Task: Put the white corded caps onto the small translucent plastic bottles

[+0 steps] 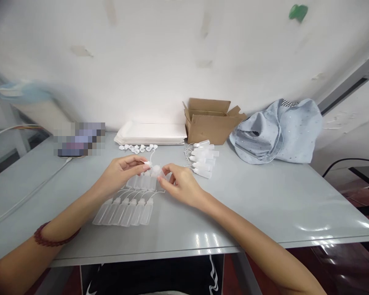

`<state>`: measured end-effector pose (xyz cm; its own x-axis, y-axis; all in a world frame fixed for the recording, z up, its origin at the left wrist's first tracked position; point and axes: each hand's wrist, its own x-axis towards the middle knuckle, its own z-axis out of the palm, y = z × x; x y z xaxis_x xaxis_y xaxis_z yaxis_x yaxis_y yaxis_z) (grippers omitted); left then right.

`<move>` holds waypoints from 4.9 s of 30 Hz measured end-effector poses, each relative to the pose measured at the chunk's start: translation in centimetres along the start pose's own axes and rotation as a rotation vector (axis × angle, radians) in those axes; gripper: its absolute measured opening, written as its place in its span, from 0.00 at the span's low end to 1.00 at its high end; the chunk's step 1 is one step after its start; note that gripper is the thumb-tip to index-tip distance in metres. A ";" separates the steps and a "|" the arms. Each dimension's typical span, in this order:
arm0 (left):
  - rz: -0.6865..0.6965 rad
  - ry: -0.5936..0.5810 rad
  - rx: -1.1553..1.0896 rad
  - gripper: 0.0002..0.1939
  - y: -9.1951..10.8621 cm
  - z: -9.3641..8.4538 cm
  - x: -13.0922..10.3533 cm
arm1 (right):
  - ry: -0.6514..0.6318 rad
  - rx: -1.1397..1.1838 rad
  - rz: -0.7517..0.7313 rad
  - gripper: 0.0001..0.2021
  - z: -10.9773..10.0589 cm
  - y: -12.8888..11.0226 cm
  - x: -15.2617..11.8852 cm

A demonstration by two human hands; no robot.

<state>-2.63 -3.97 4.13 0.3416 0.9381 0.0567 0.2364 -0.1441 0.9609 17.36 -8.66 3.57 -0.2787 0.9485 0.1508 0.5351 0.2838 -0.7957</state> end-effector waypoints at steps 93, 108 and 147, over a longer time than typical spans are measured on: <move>0.313 -0.209 0.397 0.13 0.8 2.8 -3.3 | 0.021 -0.047 -0.008 0.20 0.1 -0.8 -0.7; -0.101 -0.381 0.000 0.21 1.6 2.1 -2.9 | 0.135 -0.105 -0.140 0.14 0.6 -0.4 -1.1; 0.767 -0.036 0.659 0.16 -0.9 3.9 -3.3 | -0.225 0.551 0.361 0.21 -0.5 -0.9 -0.3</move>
<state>-0.44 -8.15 2.02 0.6371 0.5109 0.5772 0.3930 -0.8594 0.3270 17.30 -9.11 4.54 -0.3502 0.9008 -0.2568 0.1589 -0.2130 -0.9640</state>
